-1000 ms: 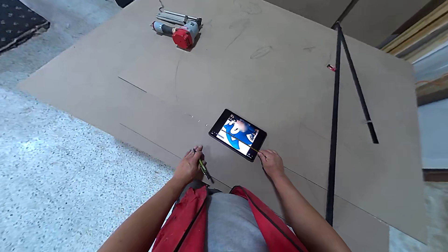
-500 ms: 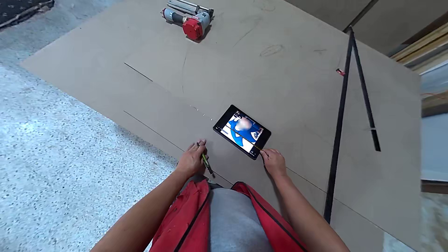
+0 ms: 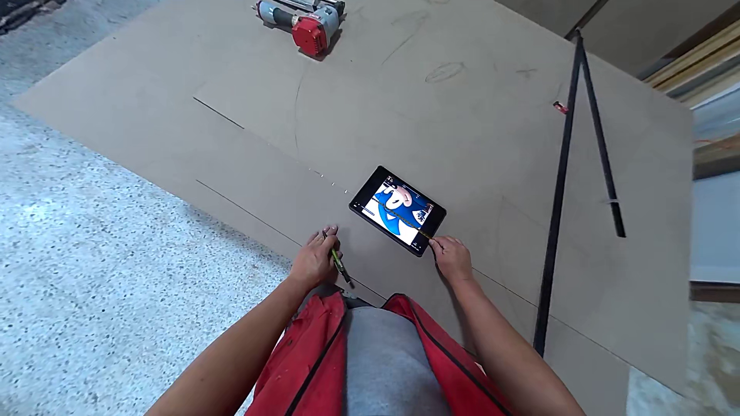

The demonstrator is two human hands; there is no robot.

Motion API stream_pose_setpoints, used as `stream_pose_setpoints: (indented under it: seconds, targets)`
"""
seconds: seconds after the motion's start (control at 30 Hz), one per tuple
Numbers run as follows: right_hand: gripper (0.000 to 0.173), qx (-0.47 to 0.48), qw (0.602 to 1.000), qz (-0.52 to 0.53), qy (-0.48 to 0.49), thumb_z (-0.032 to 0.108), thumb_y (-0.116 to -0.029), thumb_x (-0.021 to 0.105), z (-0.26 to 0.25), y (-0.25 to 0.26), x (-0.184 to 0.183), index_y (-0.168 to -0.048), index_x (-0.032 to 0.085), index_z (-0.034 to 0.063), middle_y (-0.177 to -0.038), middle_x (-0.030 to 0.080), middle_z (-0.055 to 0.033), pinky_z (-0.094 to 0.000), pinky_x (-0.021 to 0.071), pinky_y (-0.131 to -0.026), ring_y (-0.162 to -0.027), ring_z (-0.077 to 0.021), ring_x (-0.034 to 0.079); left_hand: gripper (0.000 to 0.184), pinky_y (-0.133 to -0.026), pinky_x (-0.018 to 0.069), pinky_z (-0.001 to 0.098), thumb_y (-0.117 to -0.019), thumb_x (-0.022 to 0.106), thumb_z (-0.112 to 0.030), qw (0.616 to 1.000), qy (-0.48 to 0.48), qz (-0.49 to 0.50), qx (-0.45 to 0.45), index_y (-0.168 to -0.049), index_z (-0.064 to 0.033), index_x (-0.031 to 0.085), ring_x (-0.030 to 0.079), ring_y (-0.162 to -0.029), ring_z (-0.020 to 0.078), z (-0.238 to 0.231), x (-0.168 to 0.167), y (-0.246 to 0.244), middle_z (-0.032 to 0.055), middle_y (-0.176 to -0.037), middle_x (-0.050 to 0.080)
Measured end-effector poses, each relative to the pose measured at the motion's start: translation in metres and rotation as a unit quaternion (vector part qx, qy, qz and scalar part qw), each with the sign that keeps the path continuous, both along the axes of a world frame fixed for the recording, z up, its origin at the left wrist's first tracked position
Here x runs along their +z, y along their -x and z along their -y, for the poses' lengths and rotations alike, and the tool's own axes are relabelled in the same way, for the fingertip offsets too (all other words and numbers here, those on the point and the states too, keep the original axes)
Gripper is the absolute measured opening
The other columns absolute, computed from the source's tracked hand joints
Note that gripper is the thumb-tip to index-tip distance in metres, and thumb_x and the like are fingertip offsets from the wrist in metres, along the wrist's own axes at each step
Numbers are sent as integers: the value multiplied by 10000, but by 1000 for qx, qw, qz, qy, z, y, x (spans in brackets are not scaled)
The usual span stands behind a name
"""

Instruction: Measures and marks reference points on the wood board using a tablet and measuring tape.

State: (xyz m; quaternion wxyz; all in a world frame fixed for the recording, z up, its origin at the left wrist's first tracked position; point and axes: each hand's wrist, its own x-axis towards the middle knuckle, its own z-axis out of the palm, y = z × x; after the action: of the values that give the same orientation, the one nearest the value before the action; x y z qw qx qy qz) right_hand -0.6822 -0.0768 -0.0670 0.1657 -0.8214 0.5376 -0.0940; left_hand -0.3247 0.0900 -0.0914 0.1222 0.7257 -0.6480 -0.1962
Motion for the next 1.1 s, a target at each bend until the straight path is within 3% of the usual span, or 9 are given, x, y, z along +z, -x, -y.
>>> stream_pose_setpoints:
  seconds: [0.5, 0.73, 1.1]
  targets:
    - [283, 16, 1000, 0, 8, 327, -1060, 565, 0, 1, -2, -1032, 791, 159, -1074, 766, -4, -447, 567, -951, -1095, -201, 695, 304, -1257, 293, 406, -1027, 556, -338, 1000, 0, 7, 12, -1186, -105, 669, 358, -1520, 160, -1, 2, 3, 16, -1604, 457]
    - [277, 16, 1000, 6, 13, 311, -1057, 574, -1, 1, 0, -1019, 789, 141, -1053, 768, -22, -450, 570, -926, -1053, -221, 705, 366, -1260, 285, 445, -1049, 494, -376, 996, 80, -27, 28, -1193, -85, 663, 348, -1528, 180, -10, -14, 7, 32, -1602, 460]
    - [264, 8, 999, -19, 29, 338, -1048, 591, -1, -2, -1, -1032, 793, 168, -1028, 761, 19, -387, 570, -920, -1036, -150, 696, 388, -1270, 270, 470, -1064, 463, -357, 982, 169, -41, 69, -1224, -75, 675, 375, -1516, 195, -13, -36, 17, 35, -1583, 490]
